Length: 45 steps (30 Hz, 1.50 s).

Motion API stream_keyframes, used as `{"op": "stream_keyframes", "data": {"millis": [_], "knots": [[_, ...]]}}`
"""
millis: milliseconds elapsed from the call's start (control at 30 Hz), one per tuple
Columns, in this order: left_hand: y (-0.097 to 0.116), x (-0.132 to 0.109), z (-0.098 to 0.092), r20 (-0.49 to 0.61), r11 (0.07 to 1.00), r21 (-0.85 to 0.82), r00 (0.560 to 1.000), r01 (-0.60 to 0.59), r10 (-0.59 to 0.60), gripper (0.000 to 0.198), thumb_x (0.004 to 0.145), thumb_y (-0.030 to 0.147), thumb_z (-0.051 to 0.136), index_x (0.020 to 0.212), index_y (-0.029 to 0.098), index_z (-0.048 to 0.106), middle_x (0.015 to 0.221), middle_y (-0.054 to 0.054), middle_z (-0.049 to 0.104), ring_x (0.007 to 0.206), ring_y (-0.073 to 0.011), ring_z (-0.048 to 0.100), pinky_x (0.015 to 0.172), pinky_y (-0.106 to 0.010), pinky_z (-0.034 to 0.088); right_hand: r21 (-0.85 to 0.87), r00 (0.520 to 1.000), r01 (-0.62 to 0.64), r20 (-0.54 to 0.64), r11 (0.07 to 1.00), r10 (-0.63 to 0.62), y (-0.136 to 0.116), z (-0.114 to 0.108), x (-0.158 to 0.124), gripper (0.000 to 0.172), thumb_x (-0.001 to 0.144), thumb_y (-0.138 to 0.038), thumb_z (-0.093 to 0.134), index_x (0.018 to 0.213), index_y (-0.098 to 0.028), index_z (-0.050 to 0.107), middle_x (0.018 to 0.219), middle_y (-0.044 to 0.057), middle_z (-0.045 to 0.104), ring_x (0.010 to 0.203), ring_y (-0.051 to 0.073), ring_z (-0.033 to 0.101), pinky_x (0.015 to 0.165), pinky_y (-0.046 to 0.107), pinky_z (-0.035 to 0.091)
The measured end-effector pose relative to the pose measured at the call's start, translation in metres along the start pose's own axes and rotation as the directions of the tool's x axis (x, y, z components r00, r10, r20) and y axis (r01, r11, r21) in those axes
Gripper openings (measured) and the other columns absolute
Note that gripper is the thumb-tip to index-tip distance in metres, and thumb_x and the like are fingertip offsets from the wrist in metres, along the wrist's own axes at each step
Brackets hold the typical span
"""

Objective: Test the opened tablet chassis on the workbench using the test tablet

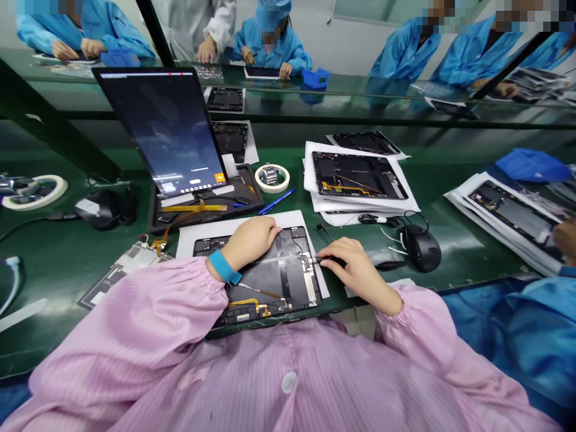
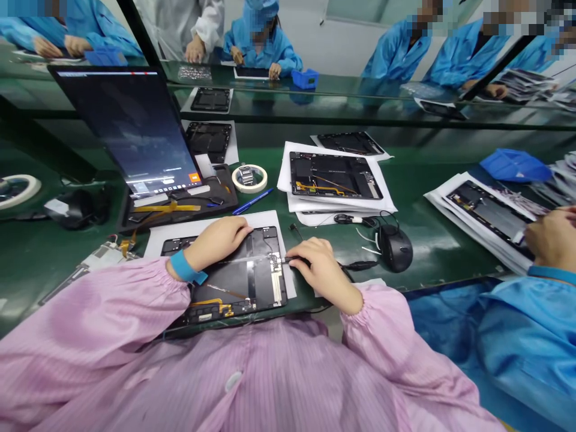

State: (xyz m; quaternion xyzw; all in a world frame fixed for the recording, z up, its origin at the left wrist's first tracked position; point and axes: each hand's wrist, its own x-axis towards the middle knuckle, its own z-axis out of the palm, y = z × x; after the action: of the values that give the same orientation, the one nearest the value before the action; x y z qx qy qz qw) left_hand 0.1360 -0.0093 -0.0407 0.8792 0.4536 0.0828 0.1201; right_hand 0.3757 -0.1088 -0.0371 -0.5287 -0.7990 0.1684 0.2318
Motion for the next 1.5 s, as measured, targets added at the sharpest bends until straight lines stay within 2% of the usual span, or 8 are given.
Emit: {"op": "stream_keyframes", "data": {"millis": [300,433,600,733,833,967,1267,1500], "knots": [[0.003,-0.002,-0.01,-0.023,0.997,-0.078,1.0,-0.015,0.013,0.032,0.095,0.033,0.039,0.084,0.016,0.063,0.087,-0.008,0.068,0.081,-0.0205,0.061,0.072,-0.029,0.043,0.007,0.998,0.046,0.032,0.999,-0.046,-0.007,0.004,-0.002,0.012,0.092,-0.023,0.052,0.094,-0.02,0.064,0.09,0.004,0.067,0.087,0.02,0.059,0.083,0.038,0.041],[-0.001,0.0,-0.013,-0.002,0.979,-0.2,0.999,-0.042,0.042,0.034,0.094,0.04,0.041,0.078,0.018,0.062,0.077,-0.003,0.067,0.07,-0.0164,0.059,0.063,-0.026,0.039,-0.1,0.996,0.091,0.012,0.991,-0.09,-0.008,0.016,-0.014,0.021,0.095,-0.018,0.04,0.107,-0.017,0.057,0.097,0.008,0.065,0.087,0.021,0.061,0.078,0.036,0.048],[-0.01,0.006,-0.009,0.04,0.948,-0.318,0.999,-0.017,0.031,0.035,0.09,0.042,0.045,0.07,0.017,0.058,0.068,0.0,0.062,0.063,-0.013,0.053,0.058,-0.023,0.034,-0.223,0.983,0.183,0.058,0.957,-0.174,-0.005,0.021,-0.013,0.025,0.095,-0.017,0.034,0.105,-0.015,0.057,0.085,0.008,0.061,0.077,0.022,0.059,0.069,0.038,0.051],[-0.011,0.005,-0.007,0.065,0.939,-0.344,0.998,0.005,0.019,0.04,0.09,0.046,0.043,0.067,0.018,0.056,0.066,0.001,0.059,0.061,-0.0127,0.05,0.055,-0.023,0.03,-0.159,0.98,0.181,0.115,0.971,-0.164,0.003,0.011,-0.007,0.025,0.095,-0.027,0.043,0.115,-0.019,0.056,0.095,0.009,0.063,0.086,0.023,0.061,0.074,0.038,0.053],[-0.011,0.004,-0.008,0.076,0.941,-0.338,0.997,0.001,0.026,0.041,0.09,0.047,0.041,0.066,0.018,0.056,0.065,0.001,0.057,0.06,-0.013,0.048,0.055,-0.024,0.029,-0.024,0.997,0.067,0.042,0.997,-0.066,0.008,0.007,-0.007,0.034,0.092,-0.029,0.051,0.125,-0.02,0.05,0.102,0.009,0.064,0.087,0.02,0.063,0.077,0.036,0.054],[-0.01,0.002,-0.009,0.089,0.949,-0.316,0.996,0.005,0.024,0.04,0.091,0.046,0.04,0.067,0.018,0.055,0.067,0.0,0.058,0.061,-0.0132,0.049,0.057,-0.024,0.031,-0.019,0.987,0.083,-0.135,0.996,-0.085,0.01,0.007,-0.012,0.02,0.095,-0.026,0.046,0.105,-0.02,0.062,0.096,0.008,0.067,0.089,0.02,0.063,0.082,0.037,0.052],[-0.01,0.001,-0.01,0.093,0.96,-0.281,0.996,0.011,0.016,0.041,0.091,0.047,0.039,0.067,0.018,0.055,0.067,0.0,0.058,0.061,-0.0135,0.05,0.055,-0.024,0.028,-0.172,0.971,0.229,-0.034,0.958,-0.238,0.006,0.001,-0.012,0.026,0.097,-0.022,0.042,0.105,-0.022,0.067,0.087,0.005,0.069,0.09,0.021,0.054,0.083,0.039,0.041],[-0.012,0.004,-0.009,0.081,0.958,-0.288,0.996,-0.002,0.026,0.039,0.091,0.045,0.04,0.069,0.018,0.058,0.068,0.0,0.059,0.061,-0.0134,0.05,0.056,-0.025,0.03,-0.211,0.974,0.212,-0.029,0.954,-0.223,-0.001,0.005,-0.007,0.024,0.097,-0.026,0.045,0.105,-0.022,0.067,0.091,0.005,0.069,0.09,0.022,0.053,0.084,0.039,0.039]]}}
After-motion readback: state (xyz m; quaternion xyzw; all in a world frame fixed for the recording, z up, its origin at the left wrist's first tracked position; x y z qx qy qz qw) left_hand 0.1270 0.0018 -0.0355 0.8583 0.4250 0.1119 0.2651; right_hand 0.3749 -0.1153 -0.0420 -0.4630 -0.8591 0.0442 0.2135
